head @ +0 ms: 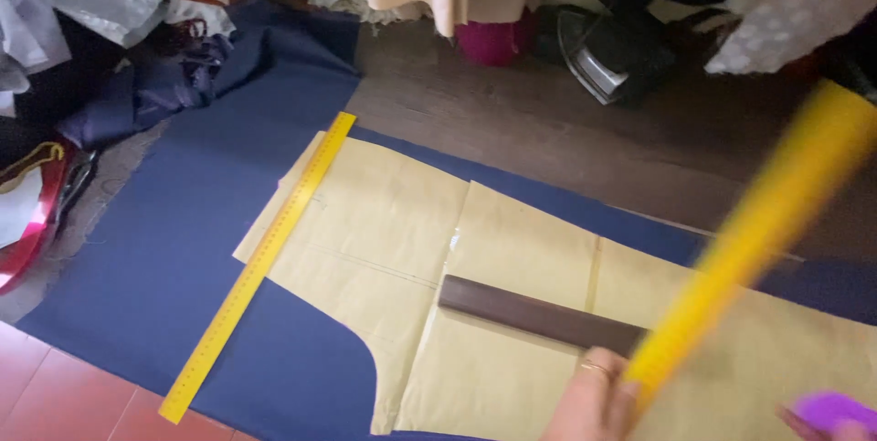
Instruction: Marking a fabric pattern on blue cloth using a yellow ruler and purple tailor's chalk
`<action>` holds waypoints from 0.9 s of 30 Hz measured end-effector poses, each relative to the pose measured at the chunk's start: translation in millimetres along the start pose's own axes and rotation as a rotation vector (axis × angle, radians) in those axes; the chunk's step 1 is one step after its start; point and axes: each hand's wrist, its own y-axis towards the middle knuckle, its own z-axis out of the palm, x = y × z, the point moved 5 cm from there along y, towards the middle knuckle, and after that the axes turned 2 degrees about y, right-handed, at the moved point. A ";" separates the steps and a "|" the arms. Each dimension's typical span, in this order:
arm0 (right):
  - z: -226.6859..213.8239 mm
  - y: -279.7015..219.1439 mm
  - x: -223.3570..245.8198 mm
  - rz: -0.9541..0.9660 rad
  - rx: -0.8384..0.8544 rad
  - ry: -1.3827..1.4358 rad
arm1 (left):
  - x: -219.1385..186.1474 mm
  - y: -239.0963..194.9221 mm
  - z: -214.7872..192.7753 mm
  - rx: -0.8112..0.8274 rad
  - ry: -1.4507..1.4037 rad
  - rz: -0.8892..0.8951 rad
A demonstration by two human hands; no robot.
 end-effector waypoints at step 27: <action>261.1 -41.6 206.8 -0.094 0.518 -0.112 | 46.0 -48.6 -368.1 -0.610 0.247 0.550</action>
